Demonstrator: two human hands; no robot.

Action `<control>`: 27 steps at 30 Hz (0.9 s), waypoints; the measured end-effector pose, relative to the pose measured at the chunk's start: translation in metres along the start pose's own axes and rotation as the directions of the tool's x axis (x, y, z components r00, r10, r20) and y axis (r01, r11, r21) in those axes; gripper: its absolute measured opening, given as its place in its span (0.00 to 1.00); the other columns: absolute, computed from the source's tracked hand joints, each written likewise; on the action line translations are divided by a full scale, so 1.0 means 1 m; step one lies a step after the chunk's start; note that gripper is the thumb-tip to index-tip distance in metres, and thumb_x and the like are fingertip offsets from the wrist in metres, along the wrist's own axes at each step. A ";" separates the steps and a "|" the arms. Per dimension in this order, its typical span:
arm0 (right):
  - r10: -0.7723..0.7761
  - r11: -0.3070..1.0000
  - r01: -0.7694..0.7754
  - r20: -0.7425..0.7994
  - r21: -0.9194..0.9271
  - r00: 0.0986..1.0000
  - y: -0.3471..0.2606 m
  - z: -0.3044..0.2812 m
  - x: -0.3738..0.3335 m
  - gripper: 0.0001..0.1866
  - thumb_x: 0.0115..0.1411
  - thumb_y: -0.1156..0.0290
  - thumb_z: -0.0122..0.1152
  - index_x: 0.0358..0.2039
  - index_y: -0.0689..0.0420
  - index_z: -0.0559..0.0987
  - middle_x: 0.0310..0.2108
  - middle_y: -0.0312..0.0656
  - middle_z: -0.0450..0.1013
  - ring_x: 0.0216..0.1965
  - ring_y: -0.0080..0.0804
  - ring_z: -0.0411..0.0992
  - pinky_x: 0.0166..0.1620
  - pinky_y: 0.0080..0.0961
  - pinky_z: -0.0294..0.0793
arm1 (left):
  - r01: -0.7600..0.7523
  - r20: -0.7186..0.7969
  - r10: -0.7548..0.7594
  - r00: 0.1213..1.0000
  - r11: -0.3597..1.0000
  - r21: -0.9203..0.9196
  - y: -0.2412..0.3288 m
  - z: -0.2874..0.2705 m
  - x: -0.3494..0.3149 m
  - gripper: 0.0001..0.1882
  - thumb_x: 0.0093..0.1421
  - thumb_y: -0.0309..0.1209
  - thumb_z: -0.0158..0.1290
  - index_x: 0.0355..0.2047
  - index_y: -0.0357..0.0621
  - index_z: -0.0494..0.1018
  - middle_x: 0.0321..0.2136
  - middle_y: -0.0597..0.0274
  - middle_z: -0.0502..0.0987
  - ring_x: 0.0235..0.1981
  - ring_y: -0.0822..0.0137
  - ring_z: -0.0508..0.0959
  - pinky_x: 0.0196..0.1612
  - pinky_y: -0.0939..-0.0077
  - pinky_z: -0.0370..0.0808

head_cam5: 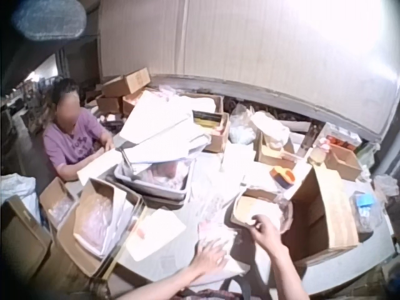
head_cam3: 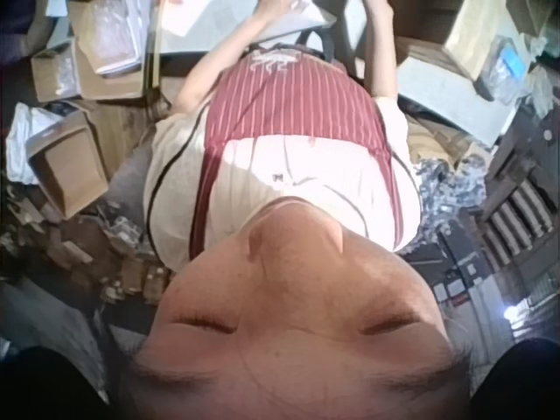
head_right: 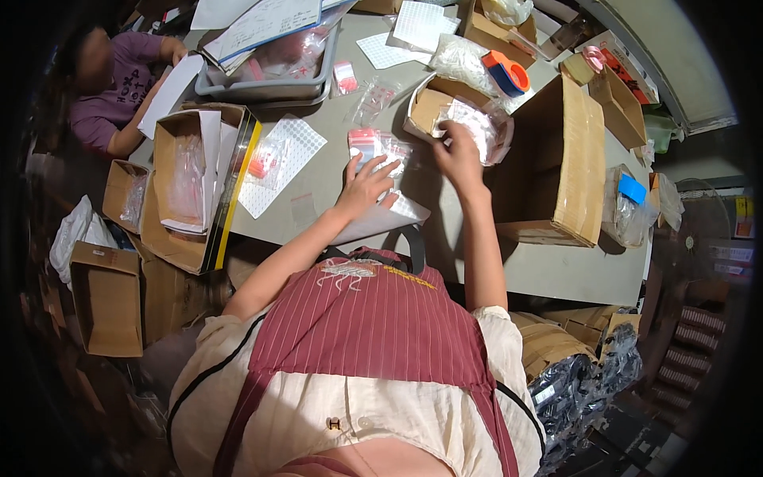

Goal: The person peels small circular stickers from a sheet and applies them to small plastic bags containing small parts. They then place the bags back onto the cluttered table and repeat the process with additional bags and stickers.

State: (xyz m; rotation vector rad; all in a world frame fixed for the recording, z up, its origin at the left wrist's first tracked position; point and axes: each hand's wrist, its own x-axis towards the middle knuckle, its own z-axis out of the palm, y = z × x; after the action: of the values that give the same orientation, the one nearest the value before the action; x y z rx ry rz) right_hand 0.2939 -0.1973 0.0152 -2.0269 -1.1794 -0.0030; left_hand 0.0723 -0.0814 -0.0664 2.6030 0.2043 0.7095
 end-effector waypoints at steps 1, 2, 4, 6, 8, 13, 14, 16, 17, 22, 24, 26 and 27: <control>0.051 0.975 -0.094 0.204 0.202 0.978 -0.016 0.009 -0.001 0.17 0.57 0.73 0.64 0.48 0.60 0.79 0.35 0.48 0.80 0.36 0.45 0.79 0.44 0.38 0.79 | -0.031 -0.029 0.032 0.999 0.999 0.034 -0.005 0.003 -0.002 0.10 0.56 0.40 0.62 0.32 0.49 0.79 0.63 0.63 0.74 0.68 0.58 0.66 0.71 0.35 0.47; 0.073 0.965 -0.143 0.298 0.221 0.952 -0.017 0.020 -0.002 0.16 0.57 0.73 0.65 0.47 0.61 0.79 0.36 0.49 0.80 0.37 0.46 0.80 0.44 0.38 0.79 | -0.041 -0.005 0.041 0.999 0.998 0.048 -0.008 0.004 -0.001 0.11 0.56 0.40 0.62 0.33 0.49 0.79 0.62 0.64 0.75 0.67 0.59 0.66 0.70 0.35 0.48; 0.099 0.977 -0.160 0.368 0.140 0.925 -0.015 0.038 -0.008 0.14 0.57 0.73 0.65 0.43 0.61 0.79 0.38 0.50 0.81 0.40 0.49 0.80 0.44 0.38 0.79 | -0.024 0.009 0.024 1.000 0.999 0.026 -0.006 0.006 -0.004 0.11 0.56 0.41 0.62 0.34 0.49 0.79 0.62 0.64 0.75 0.67 0.59 0.66 0.70 0.35 0.48; 0.101 0.995 -0.090 0.341 -0.048 0.935 -0.014 0.045 -0.011 0.10 0.58 0.72 0.62 0.39 0.60 0.77 0.38 0.50 0.81 0.41 0.52 0.80 0.42 0.41 0.79 | -0.031 0.017 0.030 0.999 0.999 0.030 -0.008 0.007 -0.003 0.12 0.57 0.42 0.61 0.35 0.49 0.79 0.59 0.65 0.77 0.68 0.60 0.66 0.70 0.35 0.48; 0.005 0.984 0.049 0.298 -0.173 0.955 -0.025 0.049 -0.015 0.09 0.57 0.73 0.61 0.38 0.59 0.76 0.36 0.49 0.79 0.39 0.51 0.80 0.41 0.41 0.79 | -0.036 -0.016 0.037 0.999 0.998 0.055 -0.011 0.013 -0.005 0.13 0.56 0.44 0.62 0.33 0.50 0.79 0.56 0.66 0.78 0.67 0.60 0.67 0.70 0.35 0.49; -0.284 0.794 0.370 0.244 -0.482 0.927 -0.023 0.062 -0.022 0.07 0.54 0.74 0.59 0.35 0.56 0.74 0.31 0.45 0.76 0.34 0.44 0.79 0.35 0.38 0.79 | -0.034 0.037 0.032 0.999 0.997 0.066 -0.009 0.009 -0.004 0.13 0.55 0.44 0.62 0.32 0.51 0.78 0.54 0.69 0.79 0.66 0.62 0.68 0.70 0.34 0.49; -0.261 0.778 0.343 0.227 -0.526 0.938 -0.020 0.061 -0.023 0.08 0.56 0.71 0.62 0.36 0.55 0.74 0.32 0.44 0.77 0.34 0.44 0.79 0.34 0.39 0.79 | -0.034 0.038 0.032 0.999 0.997 0.064 -0.007 0.008 -0.004 0.13 0.55 0.44 0.62 0.32 0.51 0.78 0.54 0.69 0.79 0.66 0.62 0.68 0.70 0.34 0.49; -0.149 0.814 0.242 0.213 -0.528 0.966 -0.015 0.056 -0.025 0.08 0.58 0.69 0.63 0.36 0.55 0.74 0.32 0.44 0.78 0.34 0.45 0.80 0.34 0.40 0.79 | -0.014 -0.010 0.014 1.000 1.000 0.013 -0.003 0.007 -0.004 0.13 0.55 0.44 0.63 0.32 0.49 0.79 0.57 0.68 0.78 0.67 0.61 0.67 0.71 0.34 0.47; -0.037 0.837 0.138 0.198 -0.529 0.979 -0.013 0.053 -0.026 0.09 0.59 0.67 0.64 0.37 0.55 0.75 0.32 0.44 0.78 0.35 0.45 0.80 0.34 0.41 0.79 | -0.012 -0.010 0.012 1.000 1.000 0.012 -0.004 0.008 -0.005 0.13 0.55 0.44 0.63 0.32 0.49 0.79 0.57 0.68 0.78 0.67 0.61 0.67 0.71 0.34 0.47; 0.064 0.925 0.010 0.182 -0.380 0.981 -0.004 0.044 -0.042 0.10 0.64 0.62 0.64 0.37 0.55 0.75 0.28 0.49 0.79 0.30 0.52 0.79 0.32 0.45 0.76 | 0.006 0.061 -0.003 0.998 0.999 -0.044 0.001 -0.004 -0.002 0.11 0.57 0.42 0.62 0.31 0.48 0.82 0.60 0.67 0.77 0.68 0.60 0.66 0.71 0.34 0.45; 0.001 0.935 0.064 0.182 -0.350 0.983 -0.005 0.037 -0.044 0.09 0.64 0.64 0.65 0.36 0.54 0.76 0.27 0.48 0.79 0.30 0.51 0.79 0.31 0.43 0.76 | -0.011 0.022 0.012 1.000 1.000 -0.024 -0.007 0.007 -0.005 0.11 0.56 0.41 0.62 0.29 0.48 0.81 0.61 0.68 0.76 0.67 0.60 0.67 0.71 0.36 0.46; -0.115 0.957 0.130 0.074 -0.258 0.991 -0.005 0.025 -0.037 0.06 0.64 0.67 0.65 0.35 0.53 0.78 0.27 0.47 0.79 0.28 0.48 0.80 0.30 0.41 0.76 | -0.026 -0.018 0.026 0.999 1.000 0.001 -0.010 0.009 -0.005 0.11 0.56 0.41 0.63 0.26 0.48 0.80 0.62 0.70 0.76 0.67 0.61 0.67 0.72 0.38 0.46; -0.159 0.969 0.150 -0.032 -0.197 0.987 -0.005 0.015 -0.031 0.04 0.63 0.68 0.66 0.35 0.53 0.79 0.26 0.46 0.79 0.28 0.47 0.80 0.30 0.39 0.75 | -0.016 -0.012 0.015 1.000 1.000 -0.018 -0.009 0.008 -0.004 0.11 0.56 0.41 0.62 0.27 0.49 0.80 0.62 0.69 0.76 0.67 0.61 0.68 0.72 0.38 0.46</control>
State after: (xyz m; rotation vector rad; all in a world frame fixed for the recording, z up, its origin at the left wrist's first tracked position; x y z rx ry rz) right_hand 0.2671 -0.2088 -0.0033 -2.0830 -1.3484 -0.2508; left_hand 0.0722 -0.0772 -0.0785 2.5861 0.1806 0.7293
